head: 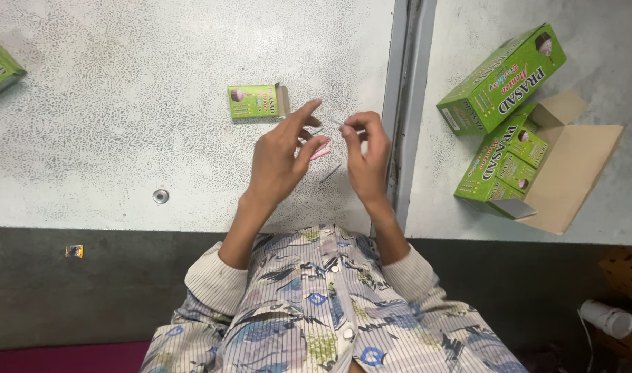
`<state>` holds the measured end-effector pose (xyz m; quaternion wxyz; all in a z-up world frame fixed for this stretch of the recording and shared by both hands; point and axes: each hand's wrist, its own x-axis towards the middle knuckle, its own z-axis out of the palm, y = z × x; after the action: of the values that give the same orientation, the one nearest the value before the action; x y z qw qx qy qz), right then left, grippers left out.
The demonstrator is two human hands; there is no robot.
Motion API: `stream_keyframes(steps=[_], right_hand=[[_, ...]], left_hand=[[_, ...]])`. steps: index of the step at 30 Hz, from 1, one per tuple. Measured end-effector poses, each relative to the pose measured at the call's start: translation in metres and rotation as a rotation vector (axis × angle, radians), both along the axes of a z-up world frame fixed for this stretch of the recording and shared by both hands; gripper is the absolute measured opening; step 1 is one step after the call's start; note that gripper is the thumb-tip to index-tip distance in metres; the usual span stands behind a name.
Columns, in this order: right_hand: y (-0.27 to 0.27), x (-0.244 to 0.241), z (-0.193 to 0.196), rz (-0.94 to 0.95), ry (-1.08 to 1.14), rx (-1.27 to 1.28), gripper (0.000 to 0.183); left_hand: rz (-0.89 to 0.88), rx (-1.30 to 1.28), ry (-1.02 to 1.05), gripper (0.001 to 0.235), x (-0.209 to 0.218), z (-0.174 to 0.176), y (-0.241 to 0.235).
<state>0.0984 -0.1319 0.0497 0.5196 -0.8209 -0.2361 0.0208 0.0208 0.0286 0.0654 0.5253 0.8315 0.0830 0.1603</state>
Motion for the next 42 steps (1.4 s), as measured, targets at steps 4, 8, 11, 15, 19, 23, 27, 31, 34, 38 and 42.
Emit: stream_keyframes(steps=[4,8,11,15,19,23,27,31,34,38,42], right_hand=[[-0.011,-0.022,0.066,0.081,-0.061,0.088,0.009],[-0.010,-0.033,0.103,0.095,-0.090,0.213,0.014],[-0.006,-0.038,0.112,0.096,-0.030,0.401,0.014],[-0.006,-0.036,0.107,0.058,0.044,0.587,0.012],[-0.013,-0.034,0.102,0.094,0.004,0.608,0.011],[-0.015,-0.034,0.100,0.108,0.000,0.599,0.011],[-0.013,-0.032,0.099,0.108,-0.018,0.600,0.016],[-0.011,-0.034,0.098,0.092,-0.015,0.613,0.024],[-0.011,-0.035,0.099,0.094,-0.016,0.616,0.026],[-0.010,-0.034,0.099,0.095,-0.010,0.625,0.027],[-0.011,-0.035,0.098,0.086,-0.012,0.635,0.027]], left_hand=[[-0.042,-0.159,-0.254,0.048,-0.011,0.042,-0.007],[-0.036,-0.179,-0.421,0.027,-0.019,0.072,-0.009],[-0.017,-0.198,-0.456,0.020,-0.020,0.086,-0.008],[-0.016,-0.187,-0.453,0.019,-0.024,0.092,-0.005],[-0.020,-0.195,-0.455,0.020,-0.028,0.092,-0.005],[-0.024,-0.191,-0.456,0.021,-0.029,0.092,-0.003],[-0.008,-0.193,-0.452,0.022,-0.031,0.093,-0.002],[-0.013,-0.201,-0.454,0.022,-0.033,0.093,-0.003],[-0.016,-0.194,-0.459,0.022,-0.034,0.093,-0.003],[-0.019,-0.199,-0.460,0.022,-0.034,0.094,-0.003],[-0.024,-0.205,-0.455,0.022,-0.035,0.094,-0.004]])
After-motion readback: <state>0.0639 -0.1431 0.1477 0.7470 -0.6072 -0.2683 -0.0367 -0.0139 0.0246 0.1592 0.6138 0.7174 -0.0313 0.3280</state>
